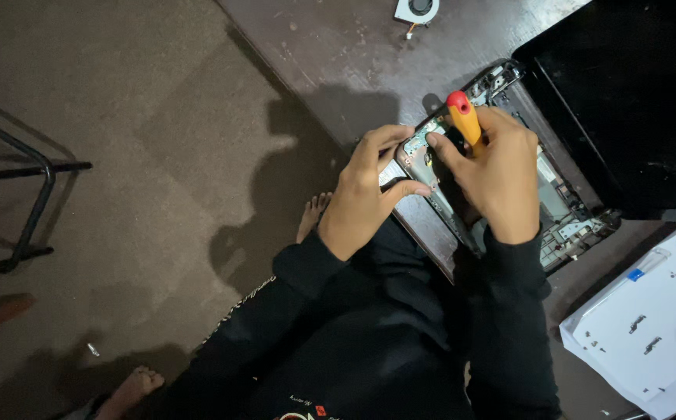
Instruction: The person uses a screwdriver to remove screws and detach various internal components from a laptop, including the motherboard, cooling fan, and smaller circuit boards. They carefully place the removed parts and screws onto a white sheet of paper on the table.
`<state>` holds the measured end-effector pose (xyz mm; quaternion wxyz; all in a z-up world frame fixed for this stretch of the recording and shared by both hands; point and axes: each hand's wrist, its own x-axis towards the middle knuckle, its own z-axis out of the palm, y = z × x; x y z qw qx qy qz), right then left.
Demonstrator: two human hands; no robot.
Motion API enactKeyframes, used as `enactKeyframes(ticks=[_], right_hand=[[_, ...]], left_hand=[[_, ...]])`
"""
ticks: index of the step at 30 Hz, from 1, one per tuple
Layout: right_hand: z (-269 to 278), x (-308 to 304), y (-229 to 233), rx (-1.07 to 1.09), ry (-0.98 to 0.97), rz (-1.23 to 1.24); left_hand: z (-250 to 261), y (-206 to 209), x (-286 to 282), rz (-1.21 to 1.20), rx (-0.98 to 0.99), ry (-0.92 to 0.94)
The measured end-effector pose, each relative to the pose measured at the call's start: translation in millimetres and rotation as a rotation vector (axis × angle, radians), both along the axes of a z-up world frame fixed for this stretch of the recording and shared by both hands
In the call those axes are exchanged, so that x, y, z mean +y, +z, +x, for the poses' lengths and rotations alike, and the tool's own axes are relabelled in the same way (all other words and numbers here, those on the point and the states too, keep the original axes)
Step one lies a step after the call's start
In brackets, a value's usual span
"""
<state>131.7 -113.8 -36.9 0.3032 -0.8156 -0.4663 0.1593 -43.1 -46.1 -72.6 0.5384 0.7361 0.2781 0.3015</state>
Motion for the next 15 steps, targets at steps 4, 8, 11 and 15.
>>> enactKeyframes(ticks=[4, 8, 11, 15], right_hand=[[-5.2, -4.3, 9.3, 0.010, 0.082, -0.023], [-5.7, -8.0, -0.3, -0.011, 0.130, 0.101], [-6.6, -8.7, -3.8, -0.025, 0.151, 0.145], [-5.2, -8.6, -6.3, -0.045, 0.174, 0.173]], left_hand=[[-0.5, 3.3, 3.9, -0.035, 0.001, 0.015], [0.0, 11.8, 5.9, -0.106, 0.070, -0.023], [-0.3, 14.7, 9.4, -0.135, 0.098, -0.032], [0.7, 22.3, 11.7, -0.167, 0.125, -0.048]])
